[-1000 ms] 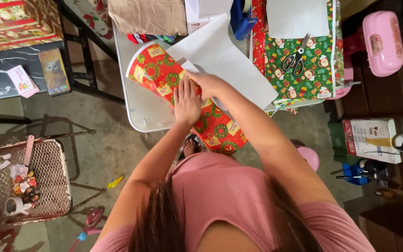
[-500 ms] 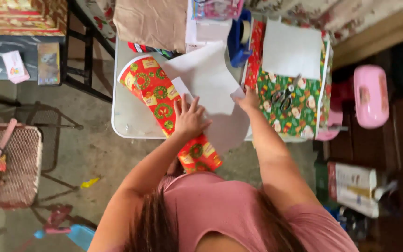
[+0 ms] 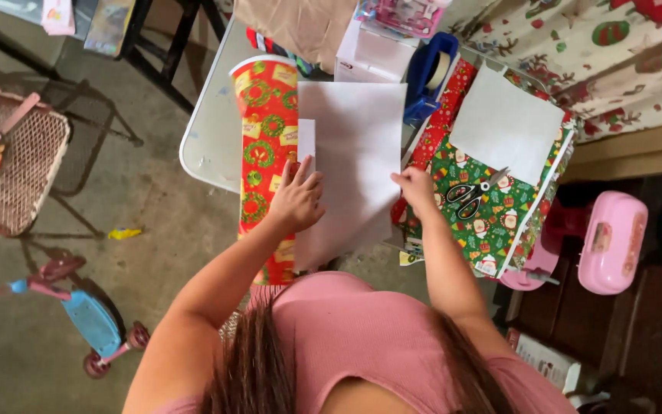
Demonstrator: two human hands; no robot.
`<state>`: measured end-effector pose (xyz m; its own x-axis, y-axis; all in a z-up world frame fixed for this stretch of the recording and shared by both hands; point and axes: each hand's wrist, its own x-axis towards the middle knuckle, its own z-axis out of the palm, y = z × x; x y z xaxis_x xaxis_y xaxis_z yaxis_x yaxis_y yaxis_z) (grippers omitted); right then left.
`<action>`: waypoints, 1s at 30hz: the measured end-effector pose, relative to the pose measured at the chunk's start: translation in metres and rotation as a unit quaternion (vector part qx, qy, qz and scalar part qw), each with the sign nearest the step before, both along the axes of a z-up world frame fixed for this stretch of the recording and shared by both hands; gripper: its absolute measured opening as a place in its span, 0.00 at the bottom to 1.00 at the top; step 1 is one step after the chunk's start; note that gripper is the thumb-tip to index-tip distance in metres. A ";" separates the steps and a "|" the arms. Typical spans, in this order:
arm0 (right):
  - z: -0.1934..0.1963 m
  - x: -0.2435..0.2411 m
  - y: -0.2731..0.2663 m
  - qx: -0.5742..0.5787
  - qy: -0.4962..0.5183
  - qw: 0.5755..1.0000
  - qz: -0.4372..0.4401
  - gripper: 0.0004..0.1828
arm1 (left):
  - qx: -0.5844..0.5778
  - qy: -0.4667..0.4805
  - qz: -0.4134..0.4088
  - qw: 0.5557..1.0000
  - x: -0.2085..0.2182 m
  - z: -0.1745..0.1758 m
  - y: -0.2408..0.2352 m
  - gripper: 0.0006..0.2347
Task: A person wraps a gift box with Christmas-themed paper using scissors and tape.
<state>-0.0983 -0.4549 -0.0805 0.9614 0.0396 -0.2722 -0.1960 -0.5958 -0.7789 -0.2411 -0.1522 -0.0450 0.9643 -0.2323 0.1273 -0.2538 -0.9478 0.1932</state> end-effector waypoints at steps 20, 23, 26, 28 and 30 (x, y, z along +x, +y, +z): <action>-0.012 -0.111 0.046 0.255 0.273 0.925 -0.069 0.12 | 0.083 -0.047 0.096 0.991 -0.056 -0.022 0.056 0.32; 0.001 -0.160 0.082 0.319 0.353 0.872 -0.113 0.11 | 0.080 -0.029 0.034 0.996 -0.042 -0.016 0.095 0.32; 0.025 -0.180 0.116 0.359 0.426 0.823 -0.105 0.12 | 0.080 0.002 0.016 0.997 -0.031 -0.003 0.114 0.32; 0.027 -0.181 0.134 0.366 0.447 0.813 -0.076 0.13 | 0.093 0.007 0.017 0.995 -0.032 0.003 0.109 0.32; 0.011 -0.176 0.150 0.353 0.499 0.791 0.018 0.15 | 0.160 -0.017 0.115 0.980 -0.035 0.008 0.088 0.28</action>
<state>-0.2744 -0.3047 -0.0697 0.2759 0.5423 -0.7936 -0.9163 -0.1008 -0.3875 -0.2763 -0.0639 -0.0366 0.9922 -0.0423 0.1174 -0.0271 -0.9914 -0.1284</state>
